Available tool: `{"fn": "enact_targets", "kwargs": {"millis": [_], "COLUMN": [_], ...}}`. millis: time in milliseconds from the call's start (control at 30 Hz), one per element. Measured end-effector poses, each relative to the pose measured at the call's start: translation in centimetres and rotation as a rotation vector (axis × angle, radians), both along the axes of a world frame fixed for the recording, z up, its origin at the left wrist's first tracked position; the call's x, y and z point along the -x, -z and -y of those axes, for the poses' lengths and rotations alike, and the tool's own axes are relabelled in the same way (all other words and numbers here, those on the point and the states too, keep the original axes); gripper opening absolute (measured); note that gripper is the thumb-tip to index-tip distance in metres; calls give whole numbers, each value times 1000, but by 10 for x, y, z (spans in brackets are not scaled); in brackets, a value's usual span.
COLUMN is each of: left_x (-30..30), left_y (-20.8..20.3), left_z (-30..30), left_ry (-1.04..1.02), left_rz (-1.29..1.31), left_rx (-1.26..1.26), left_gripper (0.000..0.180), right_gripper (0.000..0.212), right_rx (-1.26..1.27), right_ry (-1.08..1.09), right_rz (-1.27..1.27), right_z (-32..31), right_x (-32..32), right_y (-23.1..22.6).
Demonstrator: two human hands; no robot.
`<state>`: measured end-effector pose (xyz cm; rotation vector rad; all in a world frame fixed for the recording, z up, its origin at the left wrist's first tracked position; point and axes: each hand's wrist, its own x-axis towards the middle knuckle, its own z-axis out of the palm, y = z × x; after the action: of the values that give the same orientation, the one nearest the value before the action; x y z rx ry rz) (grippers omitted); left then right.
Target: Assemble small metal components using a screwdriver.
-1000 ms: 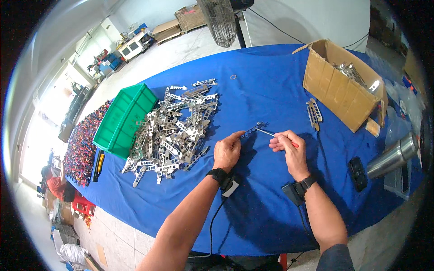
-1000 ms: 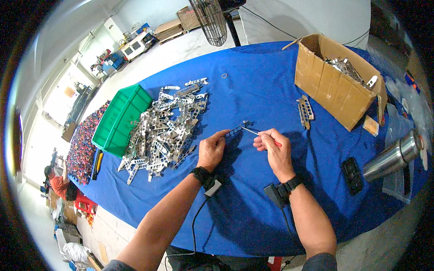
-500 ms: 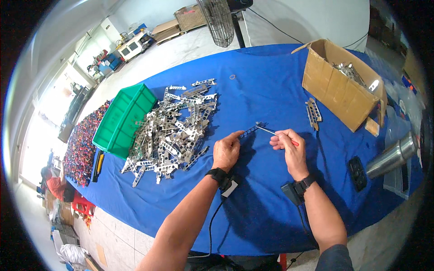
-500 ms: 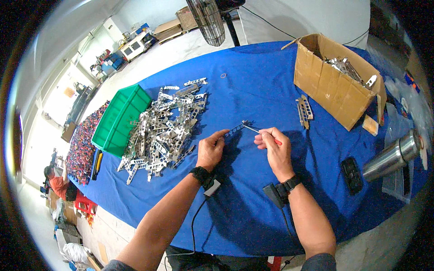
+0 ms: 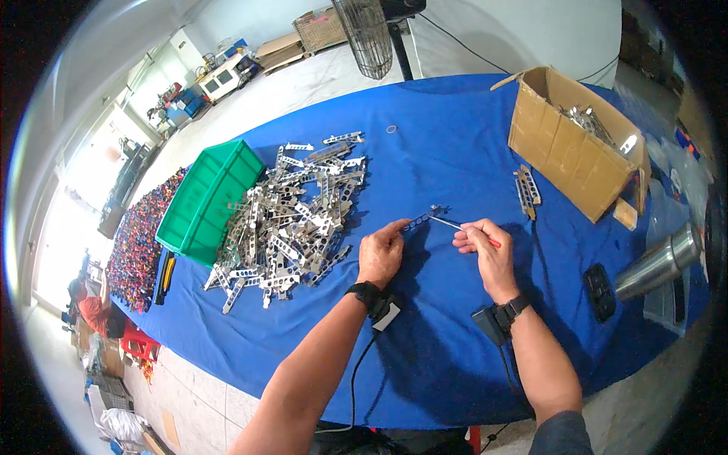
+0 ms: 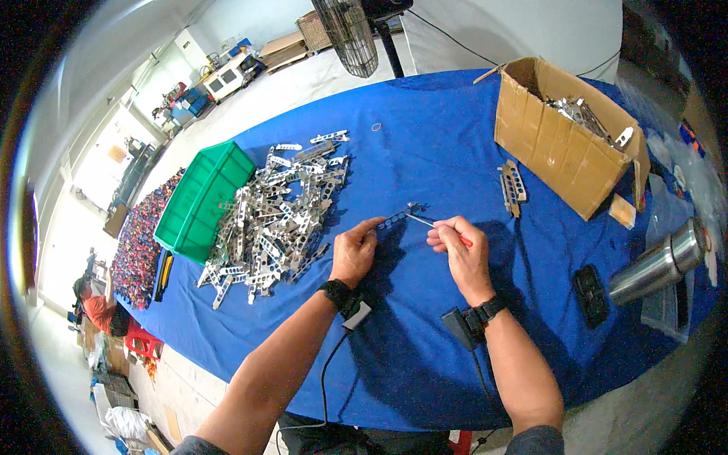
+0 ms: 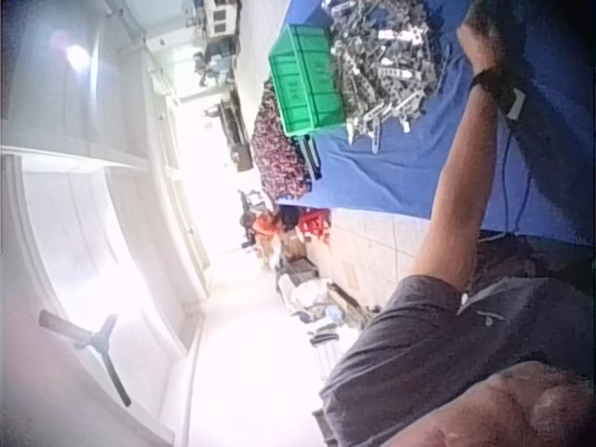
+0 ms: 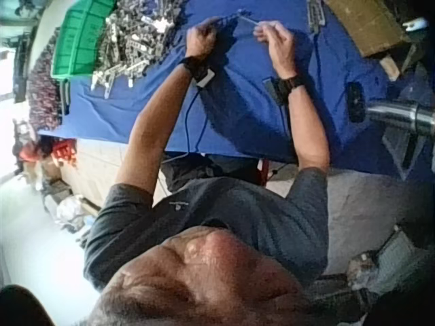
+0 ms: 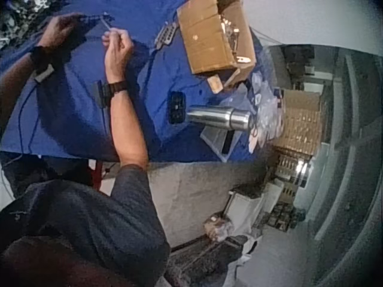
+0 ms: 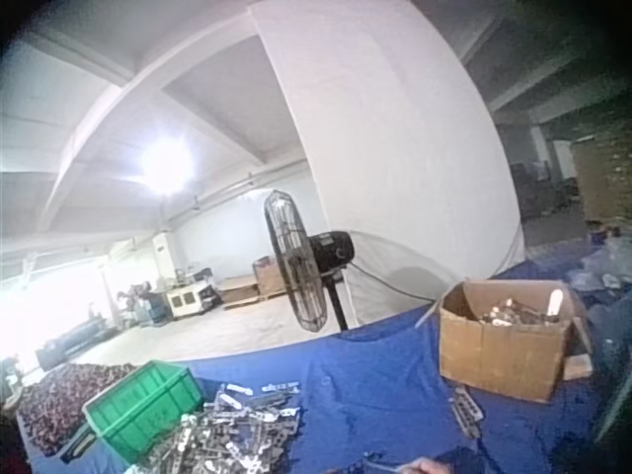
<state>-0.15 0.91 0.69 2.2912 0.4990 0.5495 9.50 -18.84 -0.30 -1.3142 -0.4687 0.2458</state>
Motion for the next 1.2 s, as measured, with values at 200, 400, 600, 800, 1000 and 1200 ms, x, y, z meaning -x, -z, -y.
{"fn": "enact_targets", "kwargs": {"millis": [200,400,600,800,1000,1200], "left_x": [0,0,0,0,-1,-1], "left_y": [-1,-2,-2,-2,2,4], "left_z": [0,1,2,4,2,1], "left_ry": [5,8,-3,14,8,21], "left_rz": [17,8,9,-15,15,60], "left_rx": [6,-15,-3,-3,1,-12], "left_gripper": [31,32,31,31,31,31], "right_gripper": [23,23,23,23,23,23], "right_rx": [-33,-49,-37,-28,-26,-50], "right_ry": [18,-20,-44,21,-41,-46], "right_rz": [13,18,-10,-30,-12,0], "right_z": [0,-1,2,1,3,3], "right_x": [1,2,1,0,-1,1], "right_y": [-2,-3,-3,-1,-1,-5]}}
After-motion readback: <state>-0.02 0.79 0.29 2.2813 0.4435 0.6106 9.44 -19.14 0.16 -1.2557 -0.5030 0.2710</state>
